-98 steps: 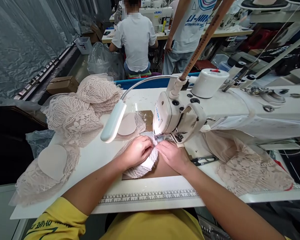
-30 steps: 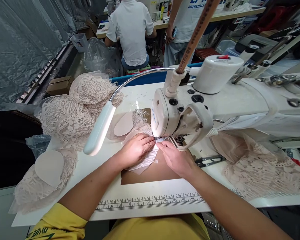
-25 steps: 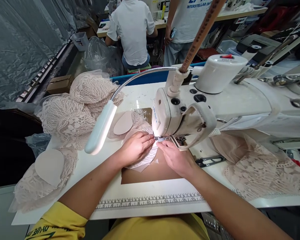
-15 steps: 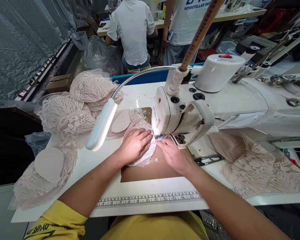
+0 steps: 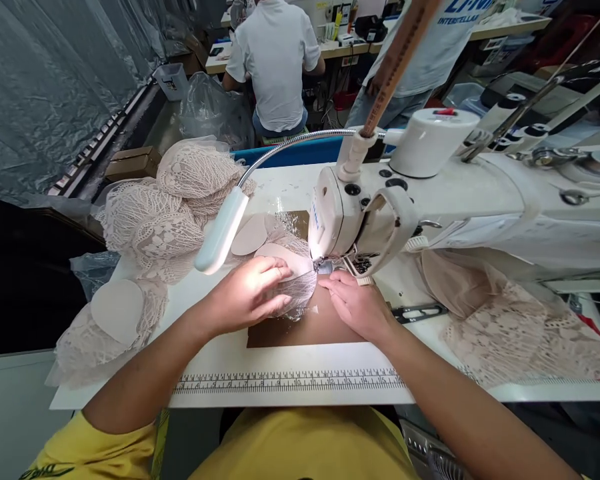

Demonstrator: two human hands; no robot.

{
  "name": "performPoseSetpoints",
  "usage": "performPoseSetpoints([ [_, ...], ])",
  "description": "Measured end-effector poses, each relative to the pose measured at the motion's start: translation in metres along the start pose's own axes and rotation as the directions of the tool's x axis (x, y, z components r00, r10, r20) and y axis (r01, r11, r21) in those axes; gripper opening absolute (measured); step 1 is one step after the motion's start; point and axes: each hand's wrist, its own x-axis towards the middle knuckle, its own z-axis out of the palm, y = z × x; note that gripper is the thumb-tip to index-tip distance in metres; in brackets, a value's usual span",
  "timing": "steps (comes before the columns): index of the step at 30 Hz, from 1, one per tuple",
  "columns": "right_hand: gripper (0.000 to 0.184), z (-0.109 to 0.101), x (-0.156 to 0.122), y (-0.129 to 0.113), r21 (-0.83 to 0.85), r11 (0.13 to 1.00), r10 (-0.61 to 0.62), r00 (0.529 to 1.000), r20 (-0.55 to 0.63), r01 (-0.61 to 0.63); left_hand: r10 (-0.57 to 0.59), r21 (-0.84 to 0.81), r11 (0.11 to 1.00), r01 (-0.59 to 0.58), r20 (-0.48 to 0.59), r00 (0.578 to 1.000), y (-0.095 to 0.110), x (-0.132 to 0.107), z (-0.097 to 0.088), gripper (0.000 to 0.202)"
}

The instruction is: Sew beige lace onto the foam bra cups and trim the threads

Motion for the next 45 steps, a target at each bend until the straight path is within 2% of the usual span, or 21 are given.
performPoseSetpoints([
  [2, 0.031, -0.001, -0.001, -0.001, 0.055, 0.998, -0.038, 0.999, 0.013, 0.038, -0.023, 0.033, 0.999, 0.021, 0.074, 0.997, 0.009, -0.011, -0.004, 0.029],
  [5, 0.028, -0.003, -0.002, -0.004, 0.128, 0.983, -0.145, 0.987, 0.074, 0.135, -0.043, 0.061, 0.998, 0.035, 0.132, 0.990, 0.012, -0.022, 0.010, 0.022],
  [7, 0.027, -0.003, -0.002, -0.006, 0.157, 0.973, -0.187, 0.976, 0.111, 0.168, -0.047, 0.058, 0.997, 0.041, 0.101, 0.994, 0.006, -0.024, 0.025, 0.016],
  [10, 0.027, -0.003, -0.002, -0.007, 0.169, 0.970, -0.195, 0.974, 0.116, 0.174, -0.110, -0.038, 0.993, 0.110, 0.009, 0.994, -0.007, -0.022, 0.040, 0.023],
  [15, 0.029, 0.000, -0.002, -0.009, 0.163, 0.978, -0.147, 0.986, 0.076, 0.133, -0.249, -0.248, 0.935, 0.254, 0.052, 0.967, -0.017, -0.020, 0.034, 0.033],
  [20, 0.027, 0.001, 0.002, -0.014, 0.107, 0.992, -0.075, 0.993, 0.094, 0.065, -0.182, -0.266, 0.943, 0.199, 0.087, 0.979, -0.017, -0.021, 0.032, 0.033],
  [24, 0.020, -0.002, 0.003, -0.015, 0.101, 0.985, -0.152, 0.975, 0.160, 0.137, -0.146, -0.307, 0.937, 0.169, 0.095, 0.985, -0.019, -0.023, 0.034, 0.032],
  [29, 0.019, -0.004, 0.003, -0.017, 0.146, 0.974, -0.199, 0.961, 0.190, 0.173, -0.256, -0.462, 0.844, 0.273, 0.101, 0.961, -0.025, -0.025, 0.036, 0.033],
  [33, 0.027, -0.002, 0.005, -0.022, 0.052, 0.984, -0.180, 0.955, 0.234, 0.173, -0.272, -0.573, 0.764, 0.298, 0.133, 0.953, -0.028, -0.025, 0.037, 0.035],
  [37, 0.023, -0.003, 0.006, -0.025, 0.098, 0.955, -0.295, 0.912, 0.284, 0.278, -0.279, -0.511, 0.803, 0.307, 0.133, 0.951, -0.026, -0.025, 0.038, 0.026],
  [41, 0.024, -0.004, 0.004, -0.021, 0.206, 0.938, -0.325, 0.911, 0.254, 0.278, -0.250, -0.434, 0.859, 0.271, 0.106, 0.962, -0.024, -0.026, 0.038, 0.018],
  [45, 0.025, -0.004, 0.000, -0.018, 0.269, 0.912, -0.376, 0.893, 0.249, 0.309, -0.129, -0.302, 0.942, 0.143, 0.063, 0.990, -0.020, -0.026, 0.038, 0.018],
])
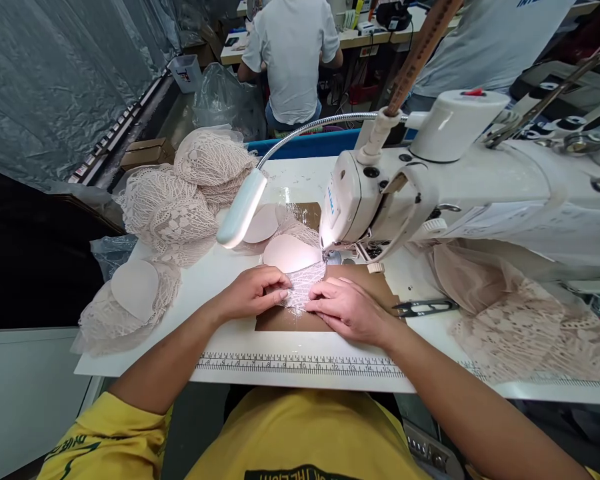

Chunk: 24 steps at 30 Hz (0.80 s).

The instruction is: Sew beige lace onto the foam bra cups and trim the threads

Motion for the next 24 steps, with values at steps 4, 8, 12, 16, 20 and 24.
performPoseSetpoints([
  [4, 0.023, -0.001, -0.004, 0.001, -0.058, 0.996, 0.073, 0.997, -0.011, -0.073, 0.130, 0.231, 0.962, -0.146, 0.080, 0.988, 0.006, -0.001, 0.002, 0.023],
  [8, 0.028, -0.003, -0.006, 0.007, -0.186, 0.958, 0.208, 0.975, -0.074, -0.218, 0.145, 0.290, 0.939, -0.184, 0.151, 0.978, 0.014, -0.004, -0.004, 0.026],
  [12, 0.032, -0.003, -0.006, 0.011, -0.254, 0.923, 0.265, 0.957, -0.119, -0.288, 0.162, 0.254, 0.948, -0.194, 0.143, 0.976, 0.022, 0.003, -0.018, 0.028],
  [16, 0.035, -0.002, -0.005, 0.011, -0.298, 0.903, 0.283, 0.950, -0.130, -0.310, 0.255, 0.306, 0.909, -0.282, 0.124, 0.959, 0.019, 0.027, -0.021, 0.028],
  [20, 0.039, -0.003, -0.005, 0.010, -0.326, 0.891, 0.294, 0.949, -0.117, -0.317, 0.353, 0.409, 0.828, -0.384, 0.154, 0.923, 0.002, 0.053, -0.006, 0.033],
  [24, 0.040, -0.004, -0.006, 0.008, -0.363, 0.882, 0.277, 0.954, -0.115, -0.300, 0.398, 0.461, 0.767, -0.445, 0.202, 0.895, -0.013, 0.061, 0.007, 0.038],
])
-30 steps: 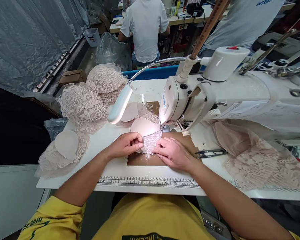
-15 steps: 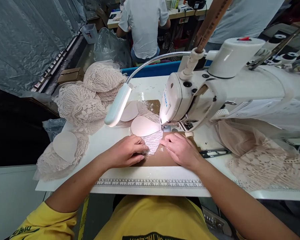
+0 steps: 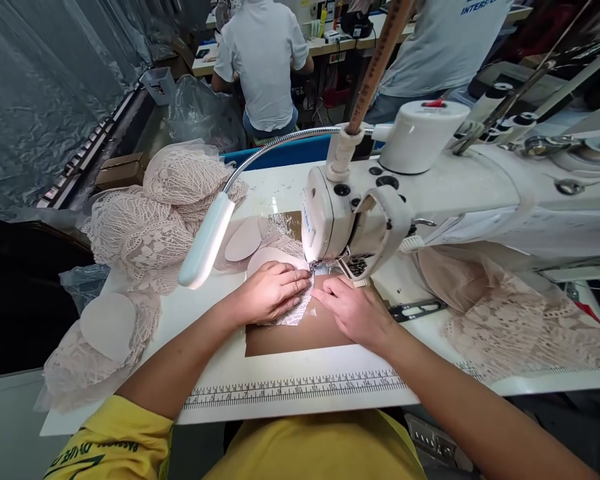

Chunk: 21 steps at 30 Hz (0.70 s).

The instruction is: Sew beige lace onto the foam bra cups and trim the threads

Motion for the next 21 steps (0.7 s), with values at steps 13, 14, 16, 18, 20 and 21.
performPoseSetpoints([
  [13, 0.036, -0.004, 0.002, 0.001, -0.104, 0.995, -0.021, 0.998, -0.063, 0.015, -0.065, 0.089, 0.994, 0.061, 0.043, 0.997, 0.011, 0.001, 0.004, 0.040],
  [14, 0.036, -0.004, 0.002, 0.001, -0.115, 0.993, -0.010, 0.998, -0.065, 0.002, -0.076, 0.099, 0.993, 0.071, 0.044, 0.996, 0.012, 0.001, 0.004, 0.041],
  [16, 0.036, -0.003, 0.002, 0.001, -0.139, 0.990, 0.024, 0.998, -0.056, -0.032, -0.096, 0.120, 0.989, 0.089, 0.048, 0.994, 0.013, 0.002, 0.003, 0.042],
  [18, 0.038, -0.001, 0.003, 0.001, -0.156, 0.986, 0.060, 0.997, -0.038, -0.066, -0.107, 0.139, 0.985, 0.099, 0.056, 0.993, 0.013, 0.003, 0.003, 0.043],
  [20, 0.041, 0.000, 0.004, 0.001, -0.167, 0.982, 0.088, 0.996, -0.024, -0.091, -0.111, 0.153, 0.983, 0.100, 0.063, 0.992, 0.013, 0.004, 0.003, 0.045],
  [21, 0.041, 0.000, 0.004, 0.001, -0.170, 0.980, 0.098, 0.995, -0.020, -0.100, -0.110, 0.157, 0.983, 0.099, 0.064, 0.992, 0.013, 0.004, 0.003, 0.045],
])
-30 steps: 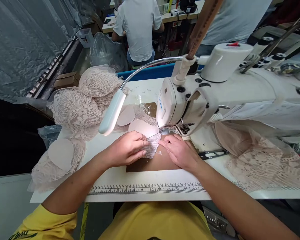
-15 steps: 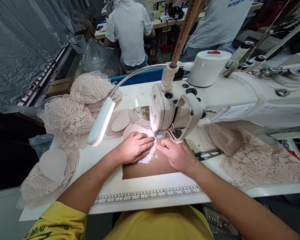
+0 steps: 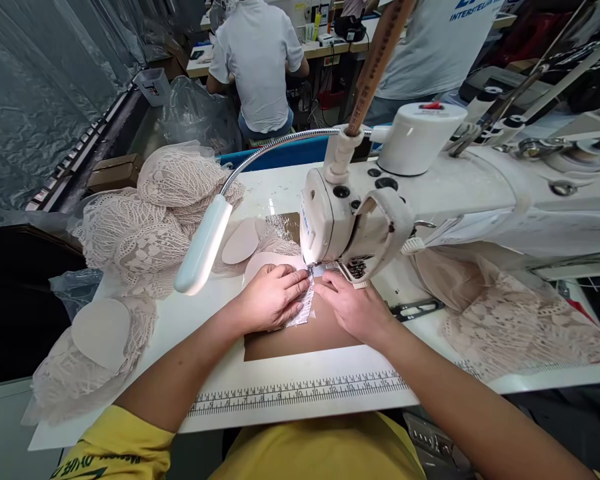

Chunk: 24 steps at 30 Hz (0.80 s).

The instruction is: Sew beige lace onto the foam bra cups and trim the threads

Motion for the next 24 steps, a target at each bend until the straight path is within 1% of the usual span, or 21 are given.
performPoseSetpoints([
  [3, 0.043, 0.0009, 0.0002, 0.0001, 0.015, 0.999, 0.030, 0.999, 0.011, -0.030, 0.006, 0.001, 1.000, -0.006, -0.012, 1.000, -0.0008, 0.0001, 0.0014, 0.045],
  [7, 0.045, 0.0022, -0.0013, 0.0017, 0.074, 0.995, 0.065, 0.997, 0.031, -0.068, 0.004, -0.025, 1.000, -0.005, -0.049, 0.999, -0.0017, -0.0012, 0.0035, 0.045],
  [12, 0.038, 0.0010, -0.0037, 0.0048, 0.159, 0.987, 0.014, 1.000, 0.011, -0.016, -0.003, -0.087, 0.996, -0.003, -0.072, 0.997, -0.0008, -0.0043, 0.0026, 0.043],
  [15, 0.037, -0.0009, -0.0043, 0.0054, 0.191, 0.982, 0.011, 1.000, -0.013, -0.008, 0.007, -0.115, 0.993, -0.015, -0.070, 0.997, 0.0009, -0.0058, 0.0017, 0.042],
  [20, 0.039, -0.0012, -0.0038, 0.0041, 0.205, 0.978, 0.040, 0.999, -0.016, -0.036, 0.024, -0.133, 0.990, -0.035, -0.087, 0.996, 0.0037, -0.0063, 0.0023, 0.039],
  [24, 0.037, 0.0002, -0.0019, 0.0020, 0.204, 0.979, 0.012, 1.000, -0.010, -0.009, 0.026, -0.136, 0.990, -0.035, -0.073, 0.997, 0.0040, -0.0060, 0.0030, 0.039],
])
